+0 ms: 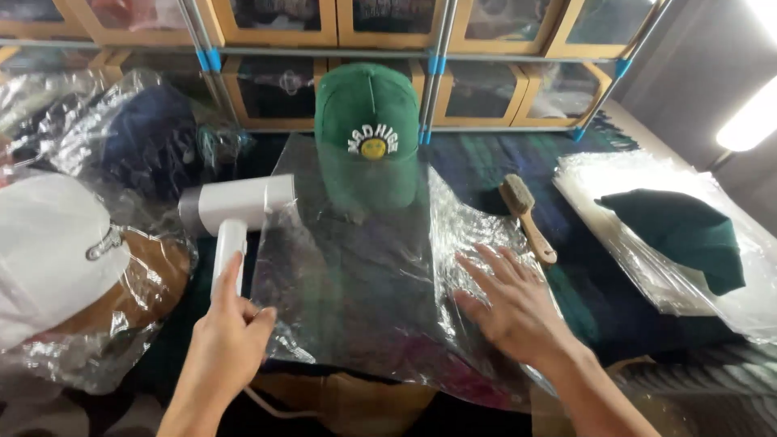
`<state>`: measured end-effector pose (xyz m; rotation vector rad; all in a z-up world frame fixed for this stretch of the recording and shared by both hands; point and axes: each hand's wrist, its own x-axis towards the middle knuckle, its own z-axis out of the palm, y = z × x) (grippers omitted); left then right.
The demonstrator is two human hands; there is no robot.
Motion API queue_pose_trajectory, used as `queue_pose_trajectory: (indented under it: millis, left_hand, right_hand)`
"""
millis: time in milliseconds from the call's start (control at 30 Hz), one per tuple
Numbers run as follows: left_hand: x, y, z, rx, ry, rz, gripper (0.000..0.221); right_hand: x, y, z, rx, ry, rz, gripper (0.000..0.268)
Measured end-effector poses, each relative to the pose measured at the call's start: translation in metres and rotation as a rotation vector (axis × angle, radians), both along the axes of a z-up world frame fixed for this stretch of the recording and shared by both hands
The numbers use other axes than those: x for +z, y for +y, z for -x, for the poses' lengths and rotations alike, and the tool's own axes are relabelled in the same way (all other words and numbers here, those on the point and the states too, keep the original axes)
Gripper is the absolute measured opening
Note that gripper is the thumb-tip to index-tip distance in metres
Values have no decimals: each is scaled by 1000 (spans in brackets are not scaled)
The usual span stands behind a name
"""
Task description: Cleaning baseball caps with a brush and steamer before packaging them in plastic bags.
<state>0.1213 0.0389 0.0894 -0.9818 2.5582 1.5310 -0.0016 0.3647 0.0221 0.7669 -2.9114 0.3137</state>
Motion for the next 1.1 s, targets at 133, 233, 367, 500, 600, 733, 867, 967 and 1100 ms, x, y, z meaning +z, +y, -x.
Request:
queue_pose_trajectory:
  millis: [133,233,367,500,600,733,867,967,1100]
  left_hand:
    - [-77,-41,-24,-161,-8,334,87]
    - [-61,-48,-40,-411,-704,409,75]
    - [-40,-17,-30,-360,47,1276,83]
    - [33,92,40,-1082,371,676,50]
    - [-11,139,126,-1120,169,824,57]
    - [-53,126,160,-1002,-52,676,70]
    - [-72,107,167,-958,39,790,70]
    - [-67,107,155,-980,-12,844,74]
    - [-61,112,161,-987,-6,827,83]
  right_hand:
    - [23,-58,-24,-7,-351,-168,77]
    - [11,-69,-26,-44,-343,-223,81]
    - [23,-84,-36,-106,-402,-237,83]
    - [33,-92,-44,-127,-470,-232,71]
    - [1,-78,-39,-26,-251,-49,87]
    - [-7,-53,-18,145,-75,-70,62]
    - [-1,-18,38,88,-103,-130,45]
    - [-24,27,86,-178,-33,-192,46]
    - [-64,61,156,-326,177,-20,32]
